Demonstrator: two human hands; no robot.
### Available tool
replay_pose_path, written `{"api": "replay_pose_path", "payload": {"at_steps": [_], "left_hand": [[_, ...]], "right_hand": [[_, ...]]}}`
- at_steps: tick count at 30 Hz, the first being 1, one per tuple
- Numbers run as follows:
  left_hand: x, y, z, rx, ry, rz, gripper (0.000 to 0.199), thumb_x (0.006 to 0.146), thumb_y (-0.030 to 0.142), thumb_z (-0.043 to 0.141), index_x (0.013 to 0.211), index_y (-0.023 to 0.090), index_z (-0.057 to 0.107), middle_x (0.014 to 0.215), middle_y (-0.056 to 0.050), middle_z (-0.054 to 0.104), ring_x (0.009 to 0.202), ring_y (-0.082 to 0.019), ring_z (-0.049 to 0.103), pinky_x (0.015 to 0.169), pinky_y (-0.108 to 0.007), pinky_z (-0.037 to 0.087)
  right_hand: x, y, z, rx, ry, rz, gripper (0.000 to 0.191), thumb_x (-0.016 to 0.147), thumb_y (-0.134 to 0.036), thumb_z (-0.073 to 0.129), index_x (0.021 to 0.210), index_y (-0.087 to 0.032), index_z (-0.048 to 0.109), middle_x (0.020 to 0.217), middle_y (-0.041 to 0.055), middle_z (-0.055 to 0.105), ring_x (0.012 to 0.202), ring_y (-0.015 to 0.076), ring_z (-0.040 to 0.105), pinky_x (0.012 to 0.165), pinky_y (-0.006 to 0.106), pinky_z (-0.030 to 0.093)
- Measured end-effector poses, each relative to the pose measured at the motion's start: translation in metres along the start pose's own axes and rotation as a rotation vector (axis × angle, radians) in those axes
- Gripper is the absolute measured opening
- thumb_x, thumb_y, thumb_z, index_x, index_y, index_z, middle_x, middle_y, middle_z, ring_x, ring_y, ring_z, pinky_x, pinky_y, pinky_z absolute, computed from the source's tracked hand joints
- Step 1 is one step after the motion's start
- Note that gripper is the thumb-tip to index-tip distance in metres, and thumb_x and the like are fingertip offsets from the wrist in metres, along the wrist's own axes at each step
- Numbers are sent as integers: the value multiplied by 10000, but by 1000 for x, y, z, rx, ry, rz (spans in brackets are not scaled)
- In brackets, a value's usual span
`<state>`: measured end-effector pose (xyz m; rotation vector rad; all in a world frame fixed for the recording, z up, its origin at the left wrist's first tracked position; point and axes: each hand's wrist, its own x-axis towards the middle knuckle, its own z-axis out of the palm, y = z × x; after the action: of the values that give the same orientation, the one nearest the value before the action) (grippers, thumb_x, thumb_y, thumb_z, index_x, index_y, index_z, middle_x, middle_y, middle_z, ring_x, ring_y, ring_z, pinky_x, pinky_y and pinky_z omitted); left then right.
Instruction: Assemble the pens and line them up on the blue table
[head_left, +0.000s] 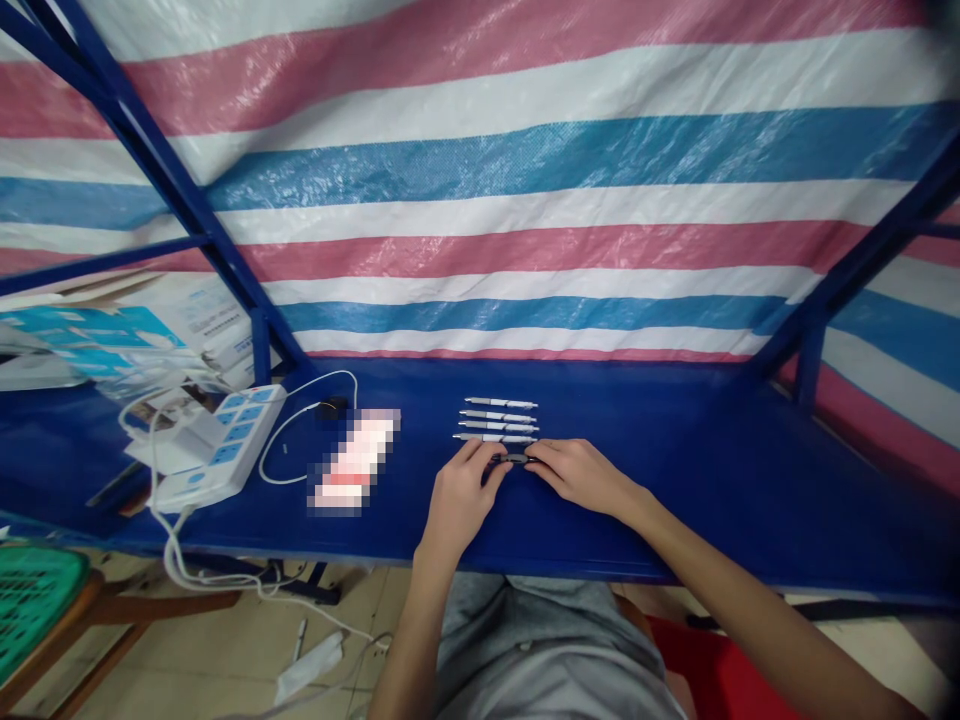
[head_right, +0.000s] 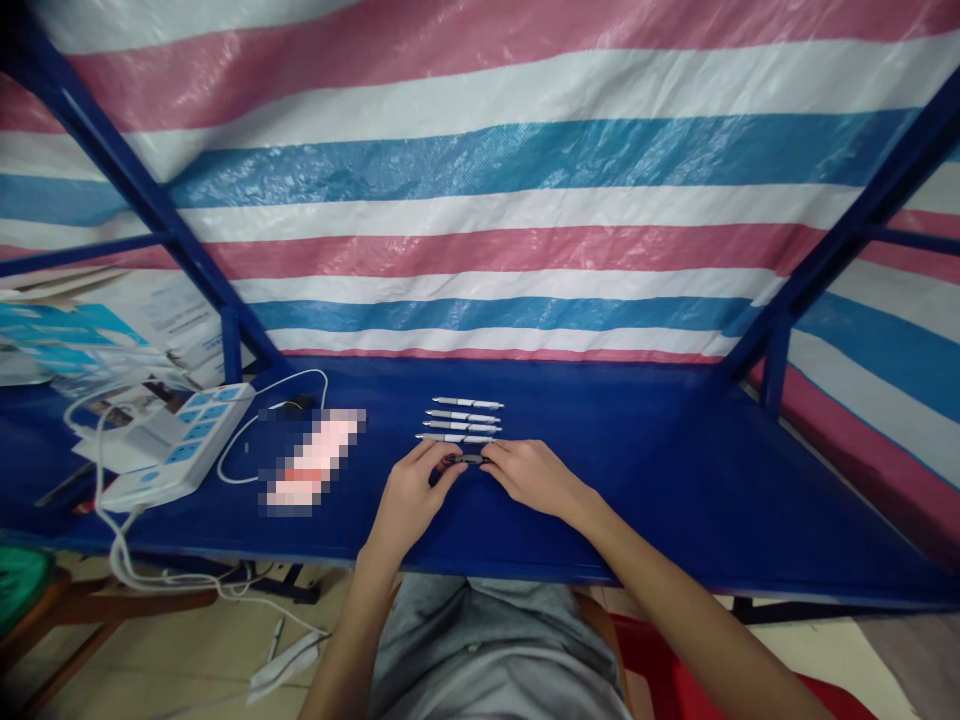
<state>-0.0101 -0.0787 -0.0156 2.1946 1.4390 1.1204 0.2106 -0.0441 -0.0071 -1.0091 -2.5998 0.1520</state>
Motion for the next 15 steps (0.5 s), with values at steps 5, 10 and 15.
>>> {"api": "replay_pose_path", "payload": {"at_steps": [5, 10, 15], "left_hand": [[-1, -1, 0, 15, 0, 10, 107, 993, 294, 589, 1023, 237, 673, 949, -11, 680, 830, -162, 662, 771, -278, 516], [-1, -1, 0, 43, -10, 4, 221, 1031, 354, 514, 961, 219, 675, 891, -26, 686, 809, -177, 665, 756, -288, 498], [0, 2, -1, 102, -20, -17, 363, 1054, 377, 452, 786, 201, 623, 751, -16, 626, 691, -160, 617, 658, -268, 446]], "right_hand": [[0, 0, -1, -4, -5, -2, 204, 1076, -268, 462, 1076, -175, 643, 969, 72, 717, 844, 220, 697, 718, 300, 501], [0, -1, -1, 1, -2, -3, 198, 1074, -263, 464, 1089, -178, 642, 981, 73, 719, 864, 224, 701, 735, 302, 510], [0, -1, 0, 15, -18, -3, 194, 1072, -270, 469, 1112, -180, 636, 1000, 73, 716, 880, 227, 702, 754, 307, 521]]}}
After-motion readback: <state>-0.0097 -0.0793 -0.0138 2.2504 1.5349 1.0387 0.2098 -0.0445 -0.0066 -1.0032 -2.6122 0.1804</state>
